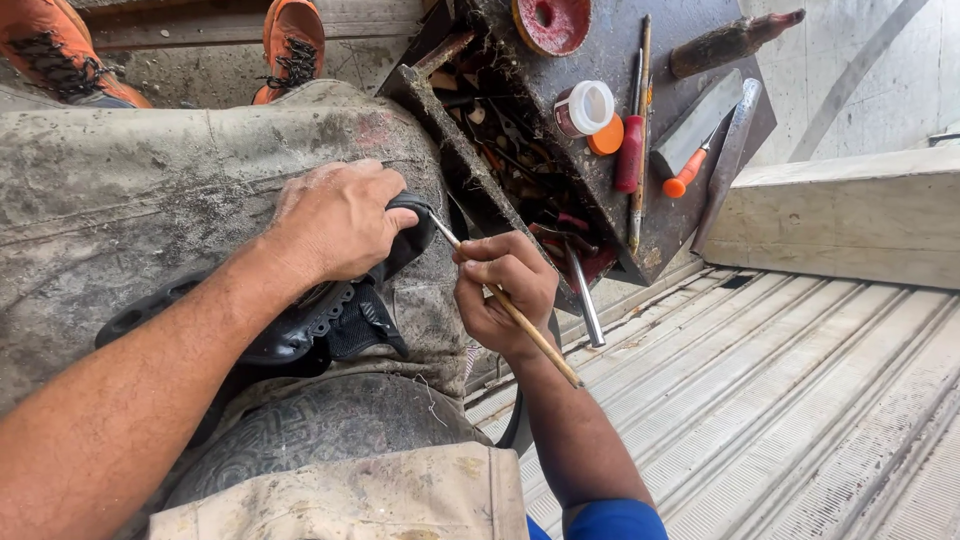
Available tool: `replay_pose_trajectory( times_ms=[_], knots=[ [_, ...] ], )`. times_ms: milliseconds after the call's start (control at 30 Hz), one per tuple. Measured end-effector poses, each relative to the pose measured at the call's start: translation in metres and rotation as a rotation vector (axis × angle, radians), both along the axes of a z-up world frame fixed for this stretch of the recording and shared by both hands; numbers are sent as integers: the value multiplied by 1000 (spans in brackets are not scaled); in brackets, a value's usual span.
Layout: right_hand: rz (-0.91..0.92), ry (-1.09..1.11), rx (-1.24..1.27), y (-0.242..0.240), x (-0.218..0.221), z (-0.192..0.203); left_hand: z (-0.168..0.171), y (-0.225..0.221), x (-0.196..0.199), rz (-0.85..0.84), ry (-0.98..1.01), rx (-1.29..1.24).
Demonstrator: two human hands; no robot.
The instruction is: Applying adhesive to the edges of a shoe for repair using a small applicator
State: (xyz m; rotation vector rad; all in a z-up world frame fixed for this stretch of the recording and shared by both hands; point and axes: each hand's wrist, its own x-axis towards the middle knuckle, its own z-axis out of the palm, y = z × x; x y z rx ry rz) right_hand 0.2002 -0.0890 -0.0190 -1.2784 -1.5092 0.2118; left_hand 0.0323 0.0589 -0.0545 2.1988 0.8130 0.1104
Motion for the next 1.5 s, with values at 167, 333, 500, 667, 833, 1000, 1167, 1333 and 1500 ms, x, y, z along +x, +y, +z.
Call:
replay_pose_trajectory(
  times_ms=[167,333,500,667,833,1000,1167,1333,1500],
  knots=[
    [-7,-10,-23,-2,6,0,-6,-1,2,28,-13,39],
    [0,-19,-33,2,5,-6,-12,-3,3,53,61,94],
    [39,-37,-81,2,12,6,-15,-11,6,20,4,156],
    [31,-20,-5,3,8,-2,-24,-11,8,49,100,144],
    [40,-35,-78,-8,18,-5,-23,-8,9,35,112,114],
    [50,15,-66,-1,22,8,-10,-4,5,23,142,99],
    [-60,126,-165,-9,67,20,21,31,11,-137,178,-294],
    [-226,305,-72,-9,130,46,24,54,38,-281,477,-196],
    [-328,137,-106,-1,157,61,88,68,96,-320,696,37]
  ],
)
